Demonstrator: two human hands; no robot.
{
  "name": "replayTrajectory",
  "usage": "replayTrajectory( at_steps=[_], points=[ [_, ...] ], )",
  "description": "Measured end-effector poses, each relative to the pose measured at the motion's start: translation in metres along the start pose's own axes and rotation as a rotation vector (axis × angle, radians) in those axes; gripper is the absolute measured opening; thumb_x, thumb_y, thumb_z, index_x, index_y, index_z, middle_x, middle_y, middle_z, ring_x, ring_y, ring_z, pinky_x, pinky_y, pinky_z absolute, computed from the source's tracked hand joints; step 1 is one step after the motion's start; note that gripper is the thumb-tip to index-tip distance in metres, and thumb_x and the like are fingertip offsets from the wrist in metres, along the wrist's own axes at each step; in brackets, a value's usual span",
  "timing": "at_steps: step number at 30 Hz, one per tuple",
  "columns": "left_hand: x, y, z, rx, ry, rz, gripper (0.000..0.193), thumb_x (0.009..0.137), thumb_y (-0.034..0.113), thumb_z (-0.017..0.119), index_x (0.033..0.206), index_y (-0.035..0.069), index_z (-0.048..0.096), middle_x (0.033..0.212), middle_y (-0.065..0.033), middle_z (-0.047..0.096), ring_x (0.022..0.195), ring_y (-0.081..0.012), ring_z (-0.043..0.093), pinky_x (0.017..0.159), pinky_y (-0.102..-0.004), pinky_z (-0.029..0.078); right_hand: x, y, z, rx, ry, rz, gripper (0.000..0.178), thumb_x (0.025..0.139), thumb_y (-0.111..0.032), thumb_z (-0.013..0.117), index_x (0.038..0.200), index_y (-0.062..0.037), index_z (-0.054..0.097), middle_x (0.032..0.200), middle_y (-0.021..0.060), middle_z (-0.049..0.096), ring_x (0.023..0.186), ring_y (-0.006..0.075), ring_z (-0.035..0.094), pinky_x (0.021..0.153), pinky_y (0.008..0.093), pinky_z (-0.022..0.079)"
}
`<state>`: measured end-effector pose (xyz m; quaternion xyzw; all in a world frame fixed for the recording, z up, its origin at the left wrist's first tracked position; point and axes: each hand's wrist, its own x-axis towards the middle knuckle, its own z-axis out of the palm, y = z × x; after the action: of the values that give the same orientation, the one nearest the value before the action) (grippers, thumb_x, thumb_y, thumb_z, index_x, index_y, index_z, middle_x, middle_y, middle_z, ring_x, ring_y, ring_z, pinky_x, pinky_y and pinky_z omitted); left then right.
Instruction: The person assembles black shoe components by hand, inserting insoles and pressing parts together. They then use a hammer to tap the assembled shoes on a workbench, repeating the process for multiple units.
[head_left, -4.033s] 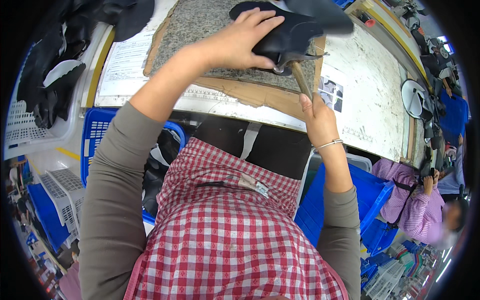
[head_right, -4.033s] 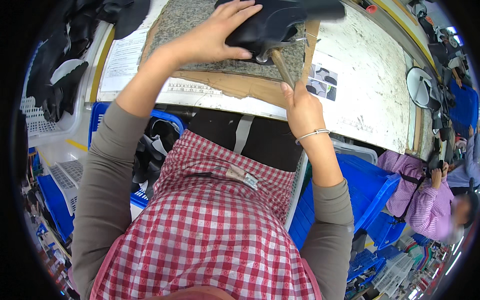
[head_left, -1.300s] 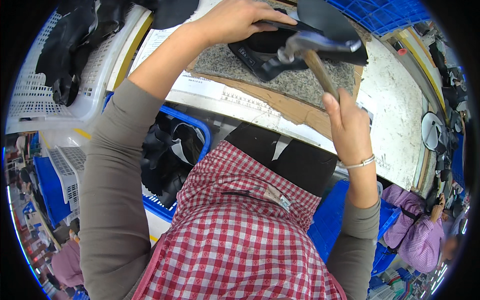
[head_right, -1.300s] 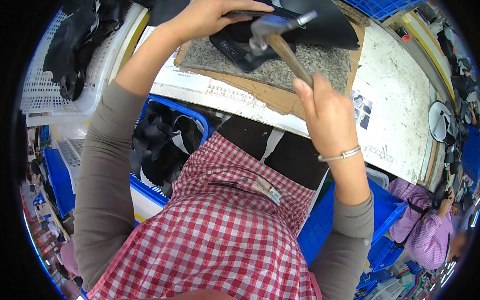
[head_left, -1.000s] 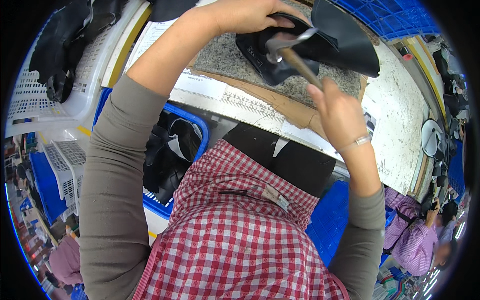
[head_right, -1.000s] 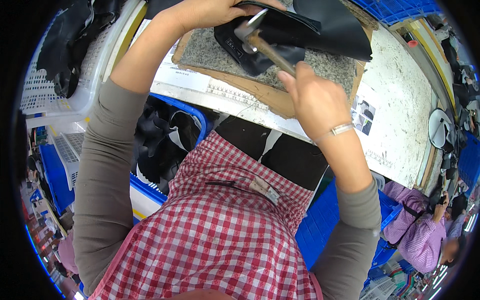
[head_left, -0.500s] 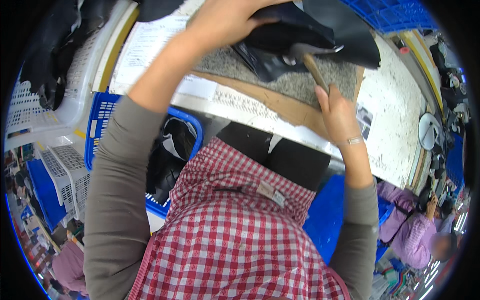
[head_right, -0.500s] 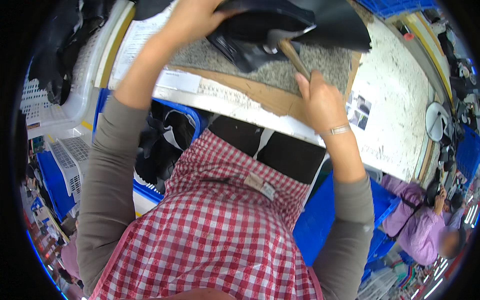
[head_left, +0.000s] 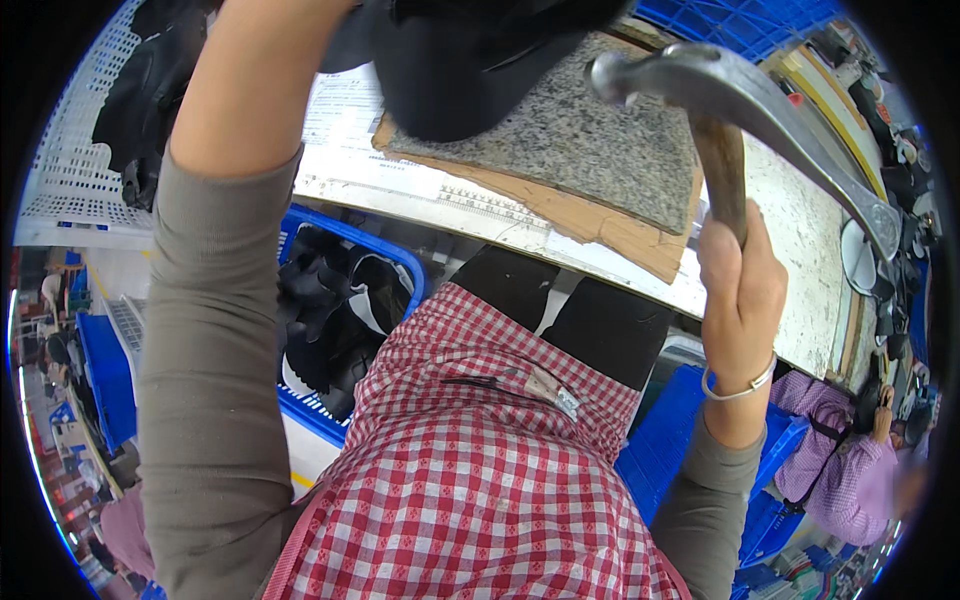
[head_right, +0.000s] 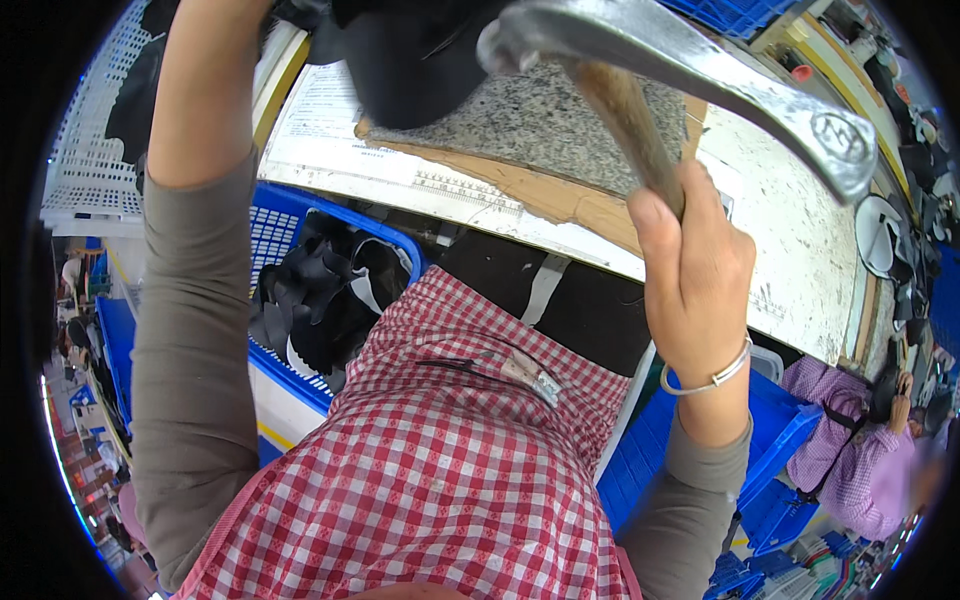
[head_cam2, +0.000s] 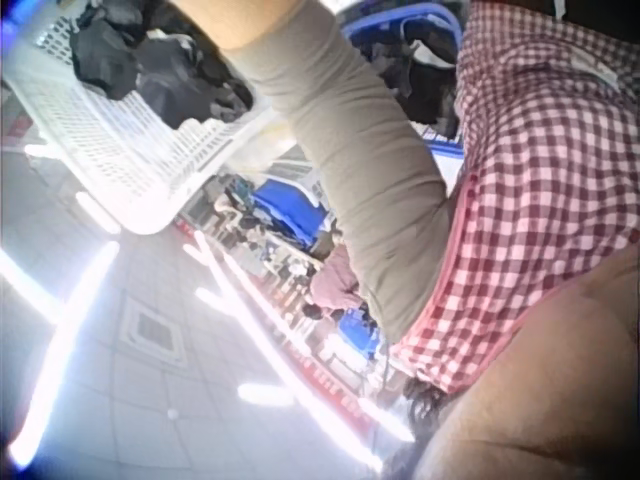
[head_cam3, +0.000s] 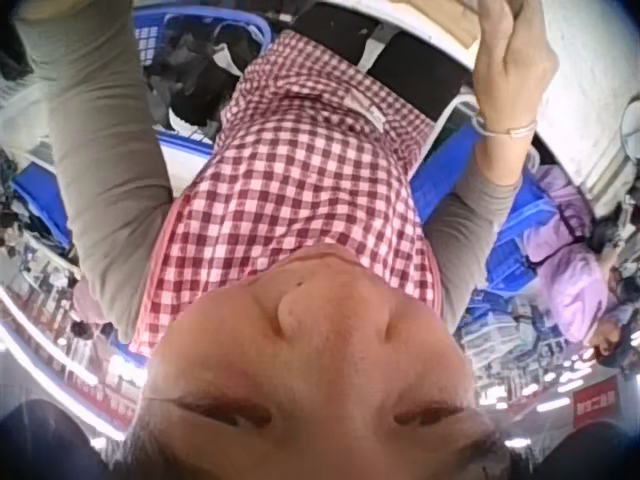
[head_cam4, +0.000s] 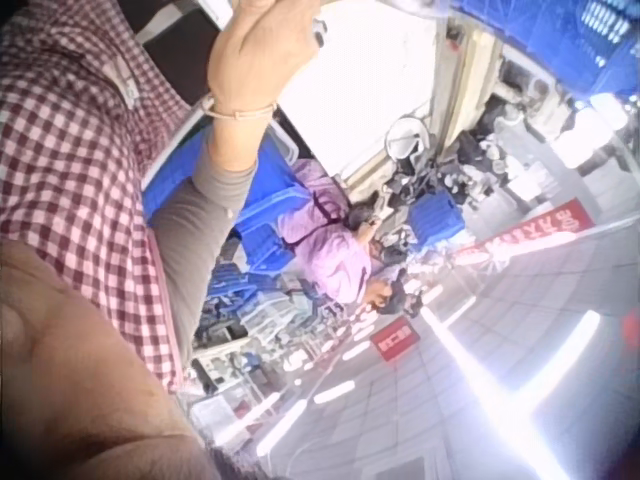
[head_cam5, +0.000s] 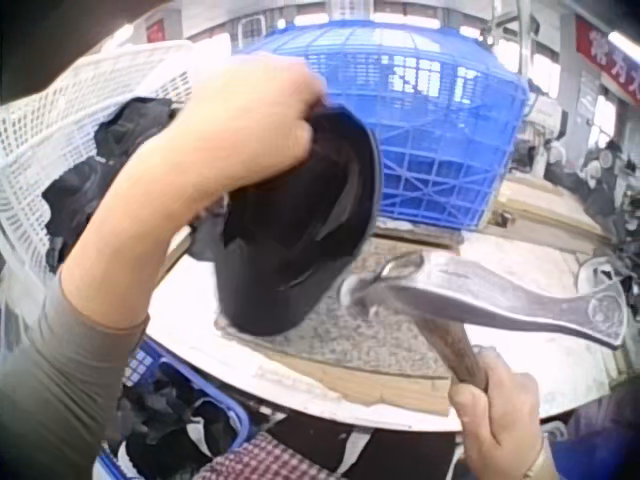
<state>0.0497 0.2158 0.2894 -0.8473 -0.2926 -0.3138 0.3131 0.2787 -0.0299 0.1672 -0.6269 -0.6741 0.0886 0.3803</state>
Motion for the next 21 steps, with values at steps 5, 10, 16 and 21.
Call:
replayTrajectory(
  at_steps=[5, 10, 16, 21],
  points=[
    [0.015, 0.089, 0.04, -0.211, -0.729, 0.186, 0.034, 0.082, 0.019, 0.068, 0.106, -0.003, 0.075, 0.101, -0.0251, 0.075, 0.097, -0.0404, 0.073, 0.088, -0.0484, 0.058, 0.01, 0.042, 0.042, -0.196, -0.082, 0.106, 0.042, 0.108, -0.042, 0.051, 0.096, -0.0027, 0.056, 0.067, 0.0255, 0.062, 0.066, 0.0481, 0.063, 0.058, 0.0547, 0.047],
    [-0.059, 0.046, 0.089, -0.853, -0.91, 0.349, 0.096, 0.08, 0.038, 0.083, 0.156, 0.0, 0.038, 0.153, -0.0297, 0.043, 0.142, -0.045, 0.041, 0.12, -0.0485, 0.033, -0.018, 0.08, 0.09, -0.267, -0.172, 0.118, 0.042, 0.108, -0.04, 0.052, 0.097, -0.0005, 0.058, 0.068, 0.0256, 0.065, 0.067, 0.0472, 0.066, 0.058, 0.0546, 0.052],
    [-0.12, 0.047, 0.099, -0.391, -0.425, 0.234, 0.073, 0.087, 0.032, 0.074, 0.154, 0.018, 0.047, 0.162, -0.0228, 0.035, 0.151, -0.0452, 0.029, 0.119, -0.0652, 0.023, -0.034, 0.09, 0.108, -0.352, -0.132, 0.083, 0.04, 0.106, -0.039, 0.054, 0.1, 0.0003, 0.059, 0.065, 0.023, 0.066, 0.061, 0.0442, 0.067, 0.055, 0.0528, 0.053],
    [-0.086, 0.069, 0.116, -0.143, 0.031, 0.339, 0.05, 0.09, 0.021, 0.06, 0.139, 0.025, 0.062, 0.161, -0.0185, 0.04, 0.15, -0.0392, 0.034, 0.116, -0.0712, 0.021, 0.0, 0.096, 0.103, -0.464, -0.06, 0.04, 0.037, 0.105, -0.037, 0.057, 0.102, -0.0004, 0.06, 0.064, 0.0222, 0.066, 0.059, 0.0415, 0.068, 0.053, 0.0507, 0.054]
  ],
)
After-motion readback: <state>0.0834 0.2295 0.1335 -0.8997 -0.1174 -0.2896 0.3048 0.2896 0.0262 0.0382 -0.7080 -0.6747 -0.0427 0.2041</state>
